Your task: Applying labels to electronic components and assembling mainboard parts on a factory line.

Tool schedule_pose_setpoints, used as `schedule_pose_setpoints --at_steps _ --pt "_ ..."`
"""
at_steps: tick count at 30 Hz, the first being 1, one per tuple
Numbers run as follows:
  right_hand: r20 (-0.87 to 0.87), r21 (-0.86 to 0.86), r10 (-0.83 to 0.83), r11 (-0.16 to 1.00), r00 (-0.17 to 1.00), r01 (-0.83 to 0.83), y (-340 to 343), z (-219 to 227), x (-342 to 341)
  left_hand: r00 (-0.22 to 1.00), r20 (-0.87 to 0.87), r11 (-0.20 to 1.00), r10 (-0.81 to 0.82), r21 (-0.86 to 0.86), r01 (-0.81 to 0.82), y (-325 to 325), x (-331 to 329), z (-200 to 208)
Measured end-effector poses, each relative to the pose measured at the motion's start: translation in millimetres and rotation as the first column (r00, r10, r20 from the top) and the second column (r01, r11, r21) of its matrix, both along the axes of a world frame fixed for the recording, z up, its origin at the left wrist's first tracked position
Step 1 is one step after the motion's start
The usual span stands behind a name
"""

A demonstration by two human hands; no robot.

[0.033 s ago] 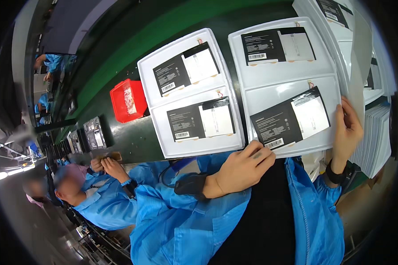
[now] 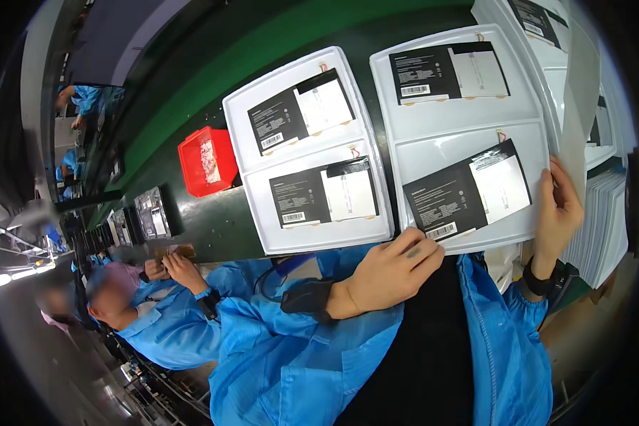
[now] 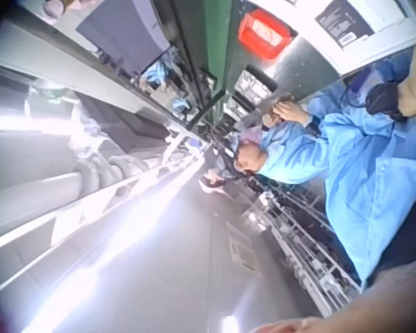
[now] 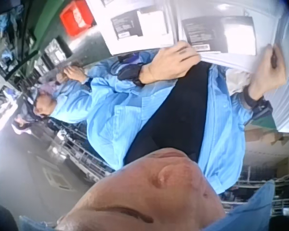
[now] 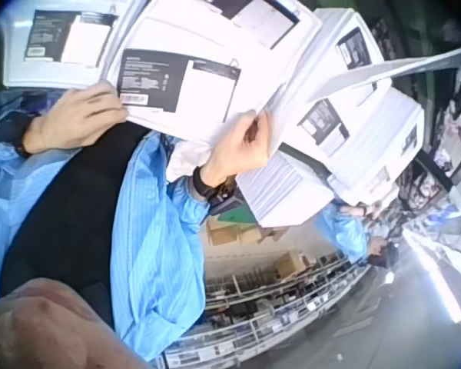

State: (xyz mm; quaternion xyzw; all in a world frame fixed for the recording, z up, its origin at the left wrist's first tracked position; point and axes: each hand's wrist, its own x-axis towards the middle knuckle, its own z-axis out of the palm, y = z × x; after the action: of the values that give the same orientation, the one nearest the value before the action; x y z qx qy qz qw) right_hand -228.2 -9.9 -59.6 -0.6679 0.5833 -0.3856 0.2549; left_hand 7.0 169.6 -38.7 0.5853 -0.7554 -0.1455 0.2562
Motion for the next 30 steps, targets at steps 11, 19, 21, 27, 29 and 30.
schedule_pose_setpoints --at_steps 11,19,21,27,29,30 --pt "0.244 -0.063 0.091 0.995 0.965 -0.077 1 -7 36 0.975 0.166 0.971 0.145 -0.211 -0.108 18 27 16" --pt "0.324 0.071 0.082 0.991 0.942 -0.111 -9 -52 48 0.97 0.206 0.982 0.128 -0.165 -0.094 23 42 6" --pt "0.375 0.09 0.14 0.978 0.916 -0.187 -2 -55 66 0.967 0.201 0.978 0.154 -0.168 -0.121 35 53 3" --pt "0.357 0.138 0.408 0.867 0.84 -0.479 27 -37 126 0.94 0.222 0.965 0.26 -0.1 -0.243 89 109 11" --pt "0.393 0.166 0.431 0.836 0.812 -0.524 39 -32 143 0.926 0.222 0.952 0.304 -0.099 -0.289 102 123 7" --pt "0.412 0.178 0.446 0.816 0.795 -0.55 44 -29 151 0.906 0.201 0.928 0.373 -0.087 -0.363 110 126 4"
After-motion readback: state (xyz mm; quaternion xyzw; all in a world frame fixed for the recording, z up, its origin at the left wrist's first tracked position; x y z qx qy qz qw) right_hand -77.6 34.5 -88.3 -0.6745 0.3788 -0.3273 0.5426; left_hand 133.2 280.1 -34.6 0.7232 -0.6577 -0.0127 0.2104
